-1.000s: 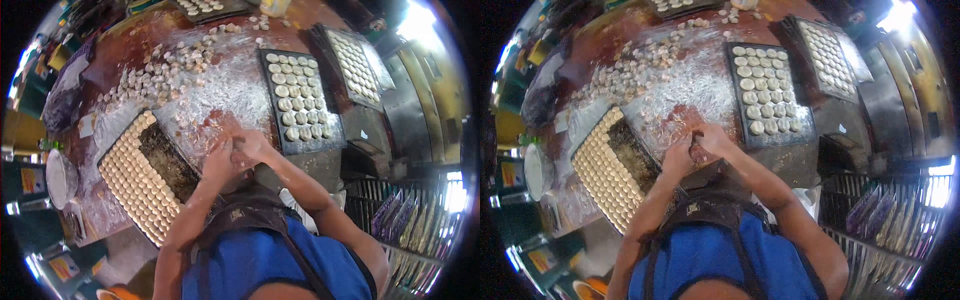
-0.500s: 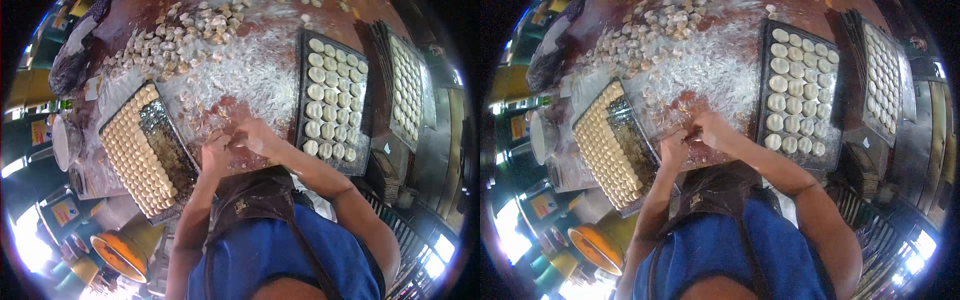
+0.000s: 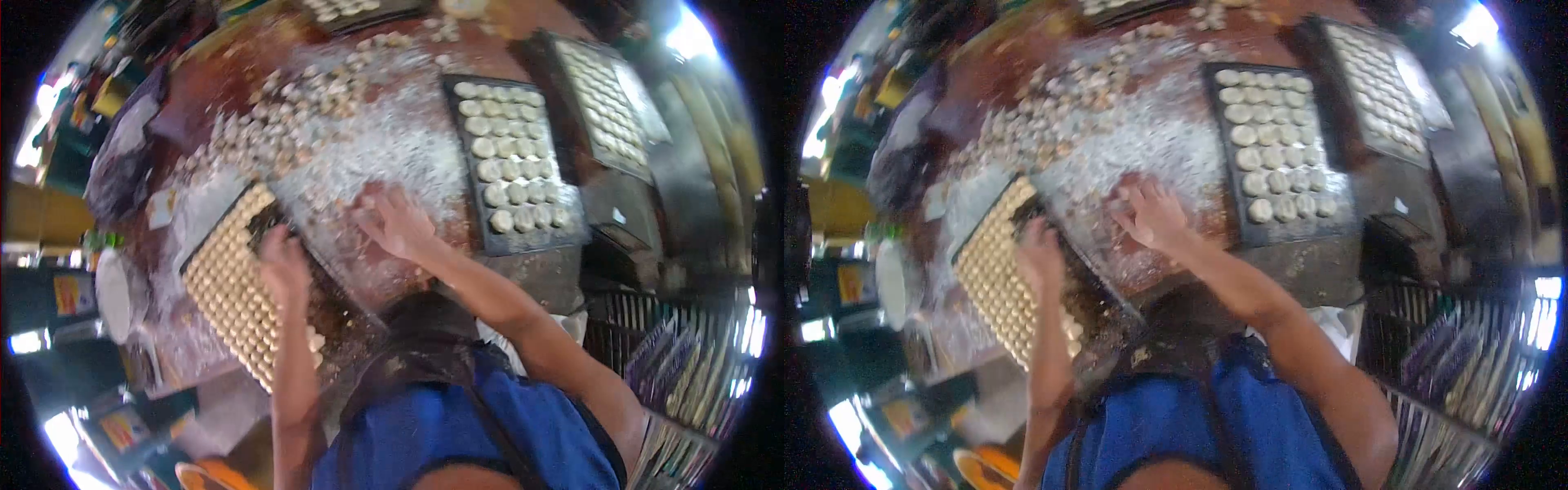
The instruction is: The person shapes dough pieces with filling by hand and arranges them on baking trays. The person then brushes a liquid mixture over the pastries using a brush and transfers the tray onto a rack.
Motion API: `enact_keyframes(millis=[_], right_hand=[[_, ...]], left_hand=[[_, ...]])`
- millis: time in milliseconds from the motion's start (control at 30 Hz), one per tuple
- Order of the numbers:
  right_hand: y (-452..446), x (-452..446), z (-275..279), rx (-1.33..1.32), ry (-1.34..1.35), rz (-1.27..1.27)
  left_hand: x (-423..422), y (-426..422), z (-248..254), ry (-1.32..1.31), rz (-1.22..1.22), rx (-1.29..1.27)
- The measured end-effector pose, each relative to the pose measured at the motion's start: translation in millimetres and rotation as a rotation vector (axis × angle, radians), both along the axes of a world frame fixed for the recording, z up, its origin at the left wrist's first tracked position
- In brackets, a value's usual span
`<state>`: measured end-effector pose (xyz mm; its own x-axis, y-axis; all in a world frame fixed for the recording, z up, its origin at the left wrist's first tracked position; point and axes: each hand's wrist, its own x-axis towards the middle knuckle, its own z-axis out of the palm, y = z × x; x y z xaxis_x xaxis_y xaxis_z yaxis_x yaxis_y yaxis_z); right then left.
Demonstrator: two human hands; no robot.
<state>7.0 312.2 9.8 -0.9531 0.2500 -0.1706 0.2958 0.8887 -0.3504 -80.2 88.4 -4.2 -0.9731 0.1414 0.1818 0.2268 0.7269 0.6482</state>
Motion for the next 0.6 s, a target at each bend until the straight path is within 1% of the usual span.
enact_keyframes(millis=[33, 67, 133, 167, 233, 267, 333, 367, 400, 433, 467, 500, 533, 567, 600], right_hand=[[15.0, 4.7, -25.4, -0.049, -0.198, -0.014], [25.6, 18.3, -20.0, -0.018, -0.199, -0.059], [35.5, 43.3, -10.6, -0.294, -0.164, 0.008], [45.3, 49.0, -5.4, -0.28, -0.161, -0.014], [69.5, 63.5, 2.8, -0.562, -0.169, 0.061], [101.3, 70.2, -3.6, -0.441, 0.092, 0.082], [175.3, 68.9, 22.9, -0.577, 0.153, -0.406], [228.1, 66.8, 42.9, 0.106, 0.18, -0.265], [254.7, 68.2, 75.9, -0.12, 0.375, -0.645], [319.9, 65.1, 43.3, -0.265, 0.905, -0.587], [341.8, 62.0, 64.2, 0.161, 0.768, -0.696], [377.1, 54.8, 46.0, 0.184, 0.826, -0.69], [416.3, 53.7, 9.8, 0.024, 0.657, -0.684], [431.3, 57.5, -2.4, 0.147, 0.419, -0.627], [440.1, 54.8, -13.3, 0.265, 0.188, -0.555]], left_hand=[[-15.6, -16.3, -2.5, 0.092, 0.033, -0.036], [-32.2, -32.3, -7.4, 0.128, 0.066, -0.107], [-73.3, -73.7, -27.4, 0.032, 0.104, -0.424], [-86.1, -87.1, -25.7, 0.05, -0.012, -0.525], [-96.3, -82.8, -3.5, -0.034, 0.012, -0.491], [-103.7, -81.9, -4.7, -0.033, 0.003, -0.487], [-115.4, -78.3, -8.1, 0.182, 0.073, -0.193], [-104.4, -57.7, 8.5, 0.315, 0.134, -0.058], [-110.6, -51.5, 1.7, 0.308, 0.133, -0.07], [-121.3, -46.2, -9.2, 0.119, 0.105, 0.226], [-129.7, -37.5, -15.7, -0.071, 0.075, 0.519], [-115.1, -12.2, -9.1, -0.098, 0.067, 0.438], [-100.3, 13.5, -2.4, -0.122, 0.055, 0.357], [-81.2, 40.1, 7.8, -0.09, -0.03, 0.115], [-67.9, 56.0, 6.4, -0.175, -0.053, 0.081]])
